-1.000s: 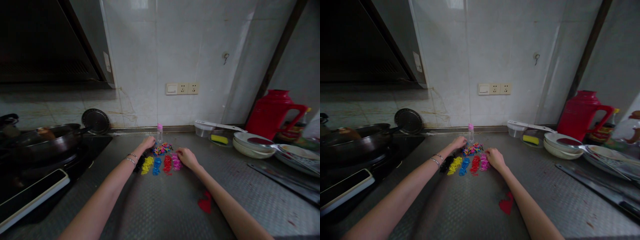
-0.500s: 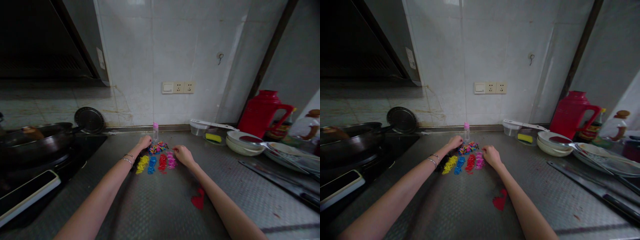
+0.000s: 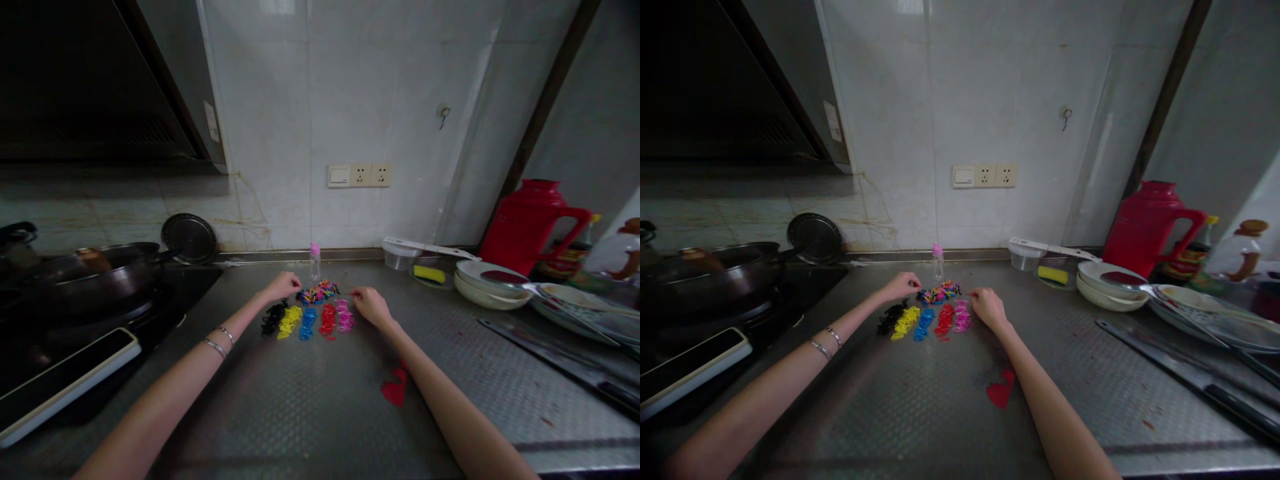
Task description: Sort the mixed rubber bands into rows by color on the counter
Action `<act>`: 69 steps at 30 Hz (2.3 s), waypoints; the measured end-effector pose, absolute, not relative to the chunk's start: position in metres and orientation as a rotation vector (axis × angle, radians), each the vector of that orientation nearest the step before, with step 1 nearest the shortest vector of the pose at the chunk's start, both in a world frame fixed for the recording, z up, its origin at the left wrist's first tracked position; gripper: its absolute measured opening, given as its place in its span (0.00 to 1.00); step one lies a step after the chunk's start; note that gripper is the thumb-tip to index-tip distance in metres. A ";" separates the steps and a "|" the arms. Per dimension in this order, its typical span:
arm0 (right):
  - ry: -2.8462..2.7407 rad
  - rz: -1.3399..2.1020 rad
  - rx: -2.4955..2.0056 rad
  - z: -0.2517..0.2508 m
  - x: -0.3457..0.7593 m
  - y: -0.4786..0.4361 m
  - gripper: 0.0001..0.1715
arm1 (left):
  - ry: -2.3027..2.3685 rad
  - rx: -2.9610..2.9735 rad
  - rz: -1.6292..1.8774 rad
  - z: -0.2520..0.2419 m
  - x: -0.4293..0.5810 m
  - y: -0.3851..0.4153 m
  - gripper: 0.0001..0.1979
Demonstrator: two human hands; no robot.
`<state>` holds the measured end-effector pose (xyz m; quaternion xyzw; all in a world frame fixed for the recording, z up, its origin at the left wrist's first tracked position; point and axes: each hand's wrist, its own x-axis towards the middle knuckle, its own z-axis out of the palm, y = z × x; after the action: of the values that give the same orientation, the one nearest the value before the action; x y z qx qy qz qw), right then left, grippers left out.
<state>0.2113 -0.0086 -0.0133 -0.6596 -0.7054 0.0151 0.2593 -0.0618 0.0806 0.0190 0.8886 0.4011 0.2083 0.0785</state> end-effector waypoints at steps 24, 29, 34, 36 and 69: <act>-1.916 0.045 -1.814 -0.015 0.212 -0.011 0.17 | 1.076 2.413 0.683 0.013 -0.060 0.031 0.13; -1.918 0.030 -1.793 -0.015 0.210 -0.011 0.17 | 1.306 1.964 1.005 0.002 -0.094 0.046 0.18; -1.923 0.022 -1.794 -0.015 0.209 -0.014 0.16 | 1.385 1.608 1.185 -0.010 -0.123 0.051 0.22; -1.924 0.002 -1.775 -0.015 0.208 -0.014 0.16 | 1.353 1.521 1.215 -0.014 -0.127 0.052 0.23; -2.302 0.205 -1.476 -0.005 0.139 0.027 0.15 | 1.405 1.617 1.225 -0.021 -0.126 0.054 0.24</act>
<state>0.1390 0.0267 -0.0053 -0.5275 -0.8228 0.0734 0.1985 -0.1258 0.0543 -0.0212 0.6183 0.5375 0.4685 0.3307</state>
